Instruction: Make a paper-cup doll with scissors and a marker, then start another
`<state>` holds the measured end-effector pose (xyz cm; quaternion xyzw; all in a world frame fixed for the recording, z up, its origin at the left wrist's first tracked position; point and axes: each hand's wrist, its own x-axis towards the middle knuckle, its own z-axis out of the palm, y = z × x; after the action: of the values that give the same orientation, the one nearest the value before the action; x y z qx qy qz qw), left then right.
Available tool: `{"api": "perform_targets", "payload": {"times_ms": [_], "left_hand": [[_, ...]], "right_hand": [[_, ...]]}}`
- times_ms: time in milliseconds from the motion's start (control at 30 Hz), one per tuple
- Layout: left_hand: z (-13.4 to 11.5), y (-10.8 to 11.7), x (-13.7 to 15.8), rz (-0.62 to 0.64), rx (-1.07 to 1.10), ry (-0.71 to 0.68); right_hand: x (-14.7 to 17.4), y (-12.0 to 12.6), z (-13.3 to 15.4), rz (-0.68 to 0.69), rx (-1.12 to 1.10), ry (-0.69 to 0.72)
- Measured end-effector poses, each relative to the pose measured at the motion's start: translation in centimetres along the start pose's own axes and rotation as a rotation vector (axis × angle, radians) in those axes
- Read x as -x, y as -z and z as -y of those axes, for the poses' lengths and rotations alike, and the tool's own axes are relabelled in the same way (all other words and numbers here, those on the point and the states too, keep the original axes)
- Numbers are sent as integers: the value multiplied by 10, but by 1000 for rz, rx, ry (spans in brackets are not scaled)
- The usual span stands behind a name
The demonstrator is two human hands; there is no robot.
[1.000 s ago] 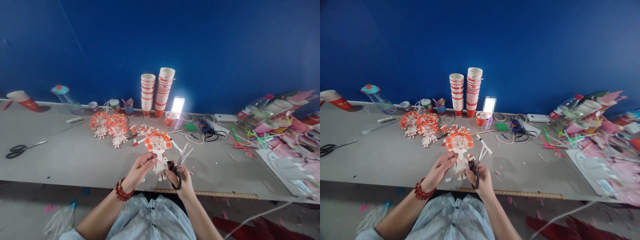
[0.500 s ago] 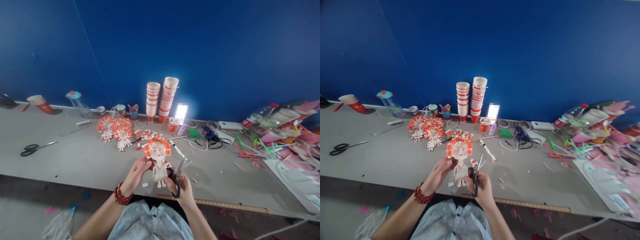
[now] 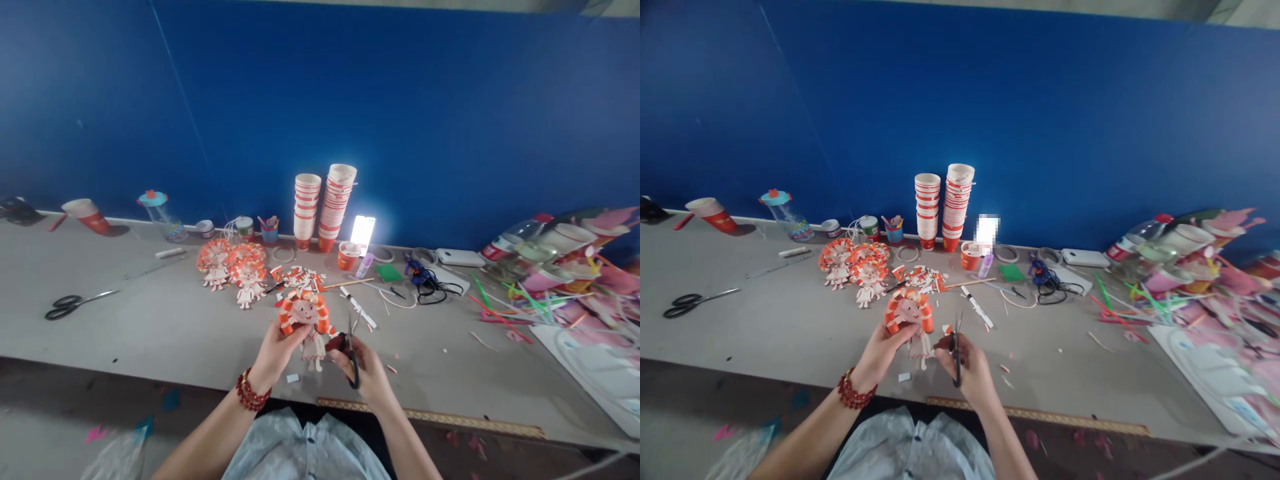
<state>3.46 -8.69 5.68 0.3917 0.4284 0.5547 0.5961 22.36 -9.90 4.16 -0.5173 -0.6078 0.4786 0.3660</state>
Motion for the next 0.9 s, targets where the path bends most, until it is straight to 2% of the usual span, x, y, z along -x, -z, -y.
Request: {"api": "perform_targets", "payload": {"times_ms": [67,133,167,233,300,467,667,800,900], "left_hand": [[-2,1,0,62,-8,7],[-4,2,0,105,-15,8],[-5,2,-1,112,-18,10],[-6,2,-2,110,-19,23],[-3,3,-4,91,-8,52],[4,6,-9,29,62,124],[5,7,-11,9,271,224],[4,4,-11,-26,375,273],[2,1,-10,-41,451,287]], "right_hand": [[-1,16,-5,-31,333,-35],[-2,31,-8,-133,731,-112],[-2,37,-9,-127,869,-128],[-2,43,-10,-99,1055,-132],[-4,44,-9,-66,1138,-111],[-10,41,-9,-35,1166,-108],[-18,45,-7,-43,1191,-123],[-19,49,-4,-47,1056,-115],[-14,41,-12,-25,851,-49]]}}
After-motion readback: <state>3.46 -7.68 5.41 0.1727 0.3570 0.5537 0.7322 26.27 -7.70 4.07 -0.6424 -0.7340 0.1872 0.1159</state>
